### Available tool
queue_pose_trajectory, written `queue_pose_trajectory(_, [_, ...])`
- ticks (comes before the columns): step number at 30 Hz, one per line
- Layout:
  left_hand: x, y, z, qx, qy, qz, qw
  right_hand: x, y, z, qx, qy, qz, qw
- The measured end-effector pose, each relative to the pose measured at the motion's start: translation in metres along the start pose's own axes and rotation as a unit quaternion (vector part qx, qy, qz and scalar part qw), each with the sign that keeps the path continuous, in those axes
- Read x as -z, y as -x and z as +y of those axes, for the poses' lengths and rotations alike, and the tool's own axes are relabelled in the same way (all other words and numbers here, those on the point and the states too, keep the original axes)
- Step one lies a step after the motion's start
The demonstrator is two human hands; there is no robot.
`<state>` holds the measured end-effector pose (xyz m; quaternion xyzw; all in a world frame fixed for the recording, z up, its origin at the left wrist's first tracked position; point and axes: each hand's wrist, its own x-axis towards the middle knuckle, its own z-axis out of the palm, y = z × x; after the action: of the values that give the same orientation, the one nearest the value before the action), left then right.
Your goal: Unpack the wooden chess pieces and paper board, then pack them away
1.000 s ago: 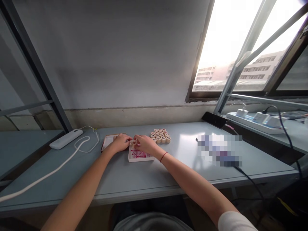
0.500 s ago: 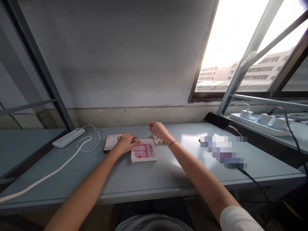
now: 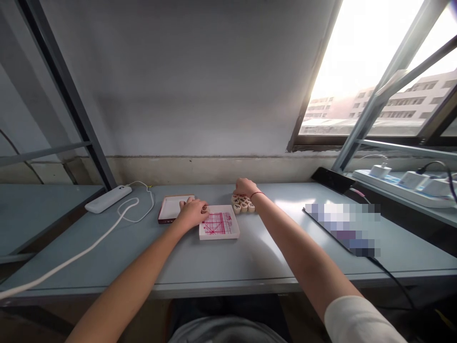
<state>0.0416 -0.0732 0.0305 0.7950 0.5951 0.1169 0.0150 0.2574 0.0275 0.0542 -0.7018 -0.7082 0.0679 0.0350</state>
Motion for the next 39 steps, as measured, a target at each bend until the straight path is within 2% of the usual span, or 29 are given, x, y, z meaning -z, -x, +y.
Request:
queue_pose_trajectory(4, [-0.003,0.0,-0.002,-0.007,0.0,0.006,1.0,0.005,0.0,-0.002,0.011,-0.01,0.01,1.0])
queue_pose_trajectory(6, [-0.004,0.0,-0.004,-0.014,0.013,0.026,0.999,0.01,0.004,-0.006,0.019,-0.019,0.022,0.999])
queue_pose_trajectory(8, [-0.004,-0.001,-0.004,-0.031,0.038,0.063,0.997,0.013,0.016,-0.012,0.052,-0.082,0.036,0.995])
queue_pose_trajectory(9, [-0.003,-0.001,-0.004,-0.047,0.057,0.082,0.994,0.014,0.025,-0.017,0.079,-0.137,0.041,0.987])
queue_pose_trajectory(11, [-0.001,-0.001,-0.001,-0.092,0.115,0.109,0.983,0.011,0.047,-0.025,0.155,-0.272,0.042,0.949])
queue_pose_trajectory(13, [0.001,-0.001,0.003,-0.137,0.184,0.123,0.966,0.004,0.069,-0.033,0.194,-0.34,0.046,0.919])
queue_pose_trajectory(17, [0.001,0.0,0.01,-0.166,0.253,0.141,0.943,-0.01,0.093,-0.039,0.201,-0.414,0.049,0.886])
queue_pose_trajectory(22, [-0.001,-0.001,0.011,-0.145,0.264,0.128,0.945,-0.015,0.088,-0.031,0.209,-0.479,0.002,0.853])
queue_pose_trajectory(27, [0.0,0.0,0.01,-0.122,0.219,0.066,0.966,-0.015,0.084,-0.024,0.194,-0.441,0.024,0.876])
queue_pose_trajectory(31, [0.001,0.0,0.012,-0.128,0.116,0.019,0.985,-0.014,0.086,-0.022,0.191,-0.376,0.049,0.906])
queue_pose_trajectory(34, [0.001,0.0,0.012,-0.129,0.055,0.016,0.99,-0.011,0.093,-0.022,0.209,-0.324,0.06,0.921])
queue_pose_trajectory(39, [0.003,-0.001,0.005,-0.114,0.021,0.043,0.992,-0.012,0.1,-0.026,0.273,-0.222,0.057,0.934])
